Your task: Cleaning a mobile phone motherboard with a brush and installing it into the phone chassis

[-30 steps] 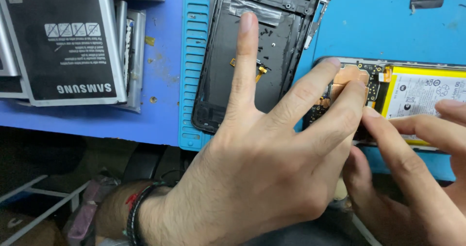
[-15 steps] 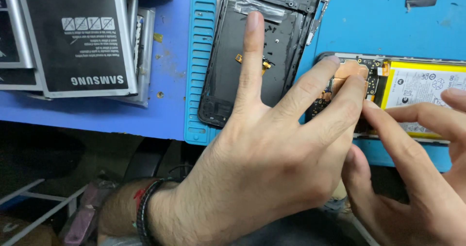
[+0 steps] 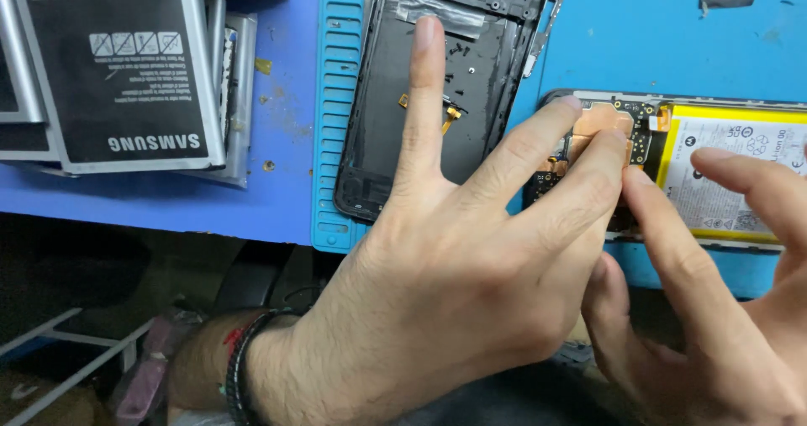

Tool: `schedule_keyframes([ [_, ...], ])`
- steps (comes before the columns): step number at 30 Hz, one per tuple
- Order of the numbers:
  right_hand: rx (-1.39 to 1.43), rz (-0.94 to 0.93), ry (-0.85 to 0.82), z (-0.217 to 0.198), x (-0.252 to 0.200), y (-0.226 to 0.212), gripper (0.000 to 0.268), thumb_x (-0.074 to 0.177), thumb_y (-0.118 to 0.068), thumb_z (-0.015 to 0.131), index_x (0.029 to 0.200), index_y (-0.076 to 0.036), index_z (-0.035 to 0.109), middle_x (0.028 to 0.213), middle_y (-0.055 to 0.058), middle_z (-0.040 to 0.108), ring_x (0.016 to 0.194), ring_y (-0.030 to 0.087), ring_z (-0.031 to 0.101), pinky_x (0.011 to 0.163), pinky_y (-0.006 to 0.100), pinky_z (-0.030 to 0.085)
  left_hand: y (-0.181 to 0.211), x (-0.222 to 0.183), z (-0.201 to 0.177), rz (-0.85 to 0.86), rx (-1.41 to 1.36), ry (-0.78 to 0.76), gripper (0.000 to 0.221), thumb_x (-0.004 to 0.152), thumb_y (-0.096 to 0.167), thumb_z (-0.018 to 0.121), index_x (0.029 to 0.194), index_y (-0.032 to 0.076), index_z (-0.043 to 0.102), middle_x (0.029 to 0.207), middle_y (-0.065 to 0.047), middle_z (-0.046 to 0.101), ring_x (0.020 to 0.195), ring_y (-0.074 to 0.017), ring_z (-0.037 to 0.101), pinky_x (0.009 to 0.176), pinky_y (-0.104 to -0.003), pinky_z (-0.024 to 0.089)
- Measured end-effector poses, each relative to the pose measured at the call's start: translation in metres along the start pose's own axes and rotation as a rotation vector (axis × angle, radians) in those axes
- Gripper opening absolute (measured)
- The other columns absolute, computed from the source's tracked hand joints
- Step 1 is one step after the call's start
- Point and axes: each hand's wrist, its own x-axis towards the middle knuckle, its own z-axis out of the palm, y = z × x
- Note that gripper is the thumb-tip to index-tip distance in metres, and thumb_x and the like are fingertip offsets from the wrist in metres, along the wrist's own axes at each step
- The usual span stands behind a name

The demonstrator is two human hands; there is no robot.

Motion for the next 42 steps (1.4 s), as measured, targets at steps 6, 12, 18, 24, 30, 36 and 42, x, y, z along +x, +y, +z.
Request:
schedule_keyframes([
  [6,0.109,0.009,0.017,-0.004,0.009,-0.003,0.046,0.11,-0.005,0.063,0.148,0.015,0.078,0.155,0.049,0.056,0.137,0.065,0.063,0.125,0.071,0.053,0.002,0.002,0.0,0.011,0.018,-0.017,0.037,0.117,0.004,0.043,0.126,-0.007,0.077,0.138,-0.016,0.067,0.134,-0.0316,0.067,0.123,-0.089,0.033],
  [12,0.185,-0.013,0.013,-0.006,0.013,0.005,0.053,0.105,-0.009,0.05,0.147,0.014,0.075,0.155,0.051,0.048,0.141,0.069,0.055,0.125,0.073,0.048,0.004,0.003,-0.005,0.045,0.079,-0.04,0.032,0.12,0.003,0.049,0.128,-0.006,0.08,0.139,-0.016,0.066,0.135,-0.0307,0.065,0.121,-0.088,0.033],
  [18,0.212,-0.003,0.085,-0.002,0.009,-0.001,0.054,0.098,-0.003,0.05,0.143,0.011,0.076,0.15,0.053,0.05,0.145,0.077,0.047,0.134,0.08,0.036,0.005,0.0,-0.004,0.059,0.062,-0.035,0.023,0.119,-0.002,0.057,0.121,-0.005,0.08,0.138,-0.016,0.066,0.136,-0.0324,0.063,0.121,-0.088,0.029],
  [24,0.221,0.073,0.139,0.005,0.003,-0.007,0.058,0.092,0.001,0.051,0.143,0.01,0.076,0.154,0.049,0.049,0.153,0.072,0.042,0.138,0.078,0.032,0.005,0.002,-0.005,0.057,0.056,-0.045,0.021,0.118,0.0,0.059,0.119,-0.004,0.08,0.137,-0.015,0.065,0.136,-0.0318,0.062,0.121,-0.089,0.029],
  [30,0.226,-0.031,0.148,0.004,0.007,0.011,0.061,0.082,0.009,0.057,0.139,0.008,0.08,0.155,0.048,0.048,0.152,0.072,0.044,0.136,0.079,0.039,0.007,0.002,-0.006,0.074,0.059,-0.101,0.041,0.101,0.022,0.081,0.131,-0.006,0.079,0.144,-0.015,0.062,0.137,-0.0344,0.06,0.118,-0.091,0.026],
  [36,0.192,-0.031,0.157,0.001,0.0,0.013,0.055,0.091,-0.006,0.06,0.143,0.0,0.076,0.156,0.038,0.05,0.159,0.065,0.024,0.136,0.08,0.031,0.012,0.008,-0.012,0.108,0.104,-0.167,0.073,0.088,0.044,0.1,0.139,-0.003,0.074,0.15,-0.013,0.062,0.139,-0.0357,0.058,0.115,-0.093,0.022],
  [42,0.164,-0.086,0.126,-0.003,-0.027,0.049,0.044,0.102,-0.018,0.066,0.141,0.0,0.076,0.155,0.038,0.06,0.152,0.065,0.045,0.133,0.074,0.042,0.015,0.015,-0.011,0.102,0.166,-0.209,0.089,0.078,0.054,0.104,0.139,0.0,0.069,0.147,-0.01,0.064,0.142,-0.0336,0.056,0.11,-0.095,0.022],
])
